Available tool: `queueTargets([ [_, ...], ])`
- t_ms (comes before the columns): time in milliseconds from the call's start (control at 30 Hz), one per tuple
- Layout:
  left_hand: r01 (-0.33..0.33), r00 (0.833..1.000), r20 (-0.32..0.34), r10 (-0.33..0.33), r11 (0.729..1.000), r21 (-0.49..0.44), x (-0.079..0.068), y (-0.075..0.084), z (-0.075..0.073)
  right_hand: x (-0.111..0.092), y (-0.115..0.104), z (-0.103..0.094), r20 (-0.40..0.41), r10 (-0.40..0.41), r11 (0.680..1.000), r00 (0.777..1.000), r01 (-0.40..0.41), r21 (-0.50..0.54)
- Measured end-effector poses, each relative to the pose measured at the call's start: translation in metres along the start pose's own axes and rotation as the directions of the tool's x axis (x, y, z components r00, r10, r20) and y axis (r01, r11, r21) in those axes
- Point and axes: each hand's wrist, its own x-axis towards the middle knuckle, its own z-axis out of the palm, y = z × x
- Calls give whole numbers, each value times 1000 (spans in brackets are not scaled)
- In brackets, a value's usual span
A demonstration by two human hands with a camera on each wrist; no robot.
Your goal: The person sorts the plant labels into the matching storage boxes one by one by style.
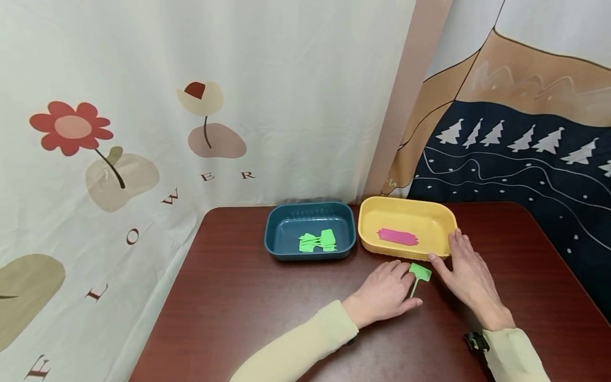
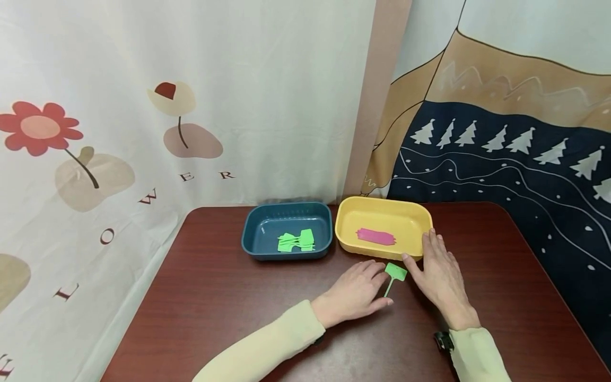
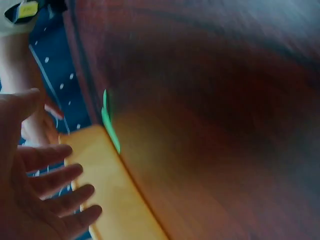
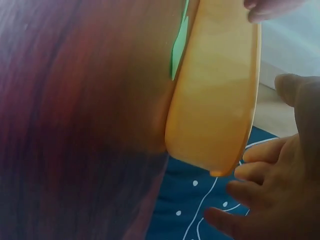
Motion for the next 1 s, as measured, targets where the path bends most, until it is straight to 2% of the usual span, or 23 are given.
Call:
queueTargets([
  [100,34,999,18,-35,998,53,3,9,6,0,2,0,38,-11,1000,999,11,8],
  [233,75,997,7,-76,991,107,7,15,12,-1,4,-1,59,-21,1000,998,19,20],
  [367,101,995,5,-102,987,127,11,18,17,-1,5,-1,62,-20,999,998,18,29],
  [533,110,992,39,-116,984,139,12,18,20,-1,6,-1,58,-22,999,998,21,32],
  [667,101,993,49,-108,986,134,11,13,21,-1,10,-1,41,-34,999,999,33,28],
  [833,55,998,-2,-56,985,165,6,5,23,-1,11,-2,22,-46,999,999,45,23],
  [1000,26,999,-31,-20,984,175,6,1,21,0,10,-2,47,-31,999,998,30,26],
])
